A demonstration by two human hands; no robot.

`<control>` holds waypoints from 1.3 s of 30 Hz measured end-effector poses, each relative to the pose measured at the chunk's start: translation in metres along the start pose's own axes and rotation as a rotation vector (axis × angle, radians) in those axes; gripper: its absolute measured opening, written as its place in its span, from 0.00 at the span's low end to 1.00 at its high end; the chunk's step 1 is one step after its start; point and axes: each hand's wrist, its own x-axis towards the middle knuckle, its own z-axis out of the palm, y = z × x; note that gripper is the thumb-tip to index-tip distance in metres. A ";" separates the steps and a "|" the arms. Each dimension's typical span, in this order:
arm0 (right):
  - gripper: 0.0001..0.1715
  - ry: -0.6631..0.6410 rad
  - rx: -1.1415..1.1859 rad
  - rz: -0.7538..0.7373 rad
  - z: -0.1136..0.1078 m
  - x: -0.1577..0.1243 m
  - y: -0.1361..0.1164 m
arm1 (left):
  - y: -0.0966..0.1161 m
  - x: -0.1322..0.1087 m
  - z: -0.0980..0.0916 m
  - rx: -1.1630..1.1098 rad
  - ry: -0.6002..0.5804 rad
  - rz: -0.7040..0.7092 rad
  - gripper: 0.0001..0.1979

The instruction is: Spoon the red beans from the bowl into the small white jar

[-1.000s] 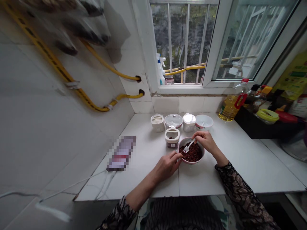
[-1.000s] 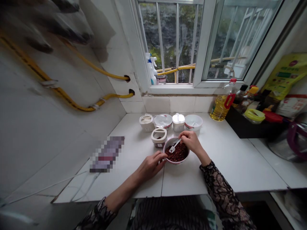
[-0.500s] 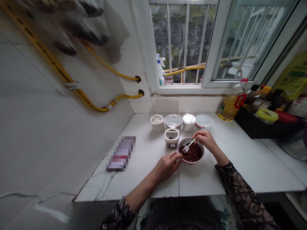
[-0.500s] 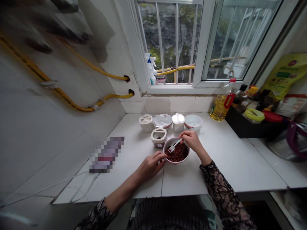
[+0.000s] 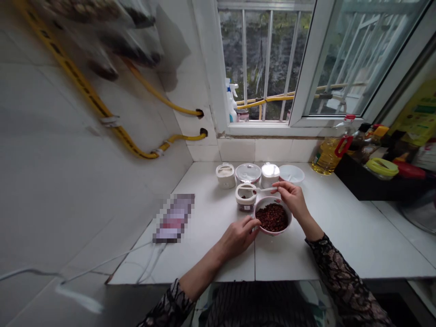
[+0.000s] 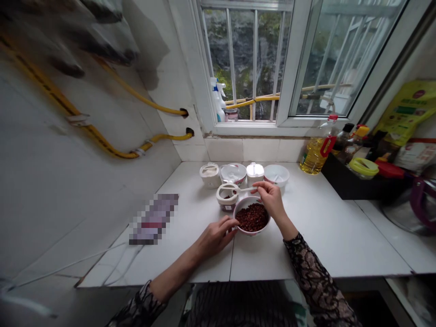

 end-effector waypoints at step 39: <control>0.13 -0.108 -0.383 -0.265 -0.011 -0.004 0.012 | 0.002 0.002 -0.003 0.027 0.014 0.018 0.07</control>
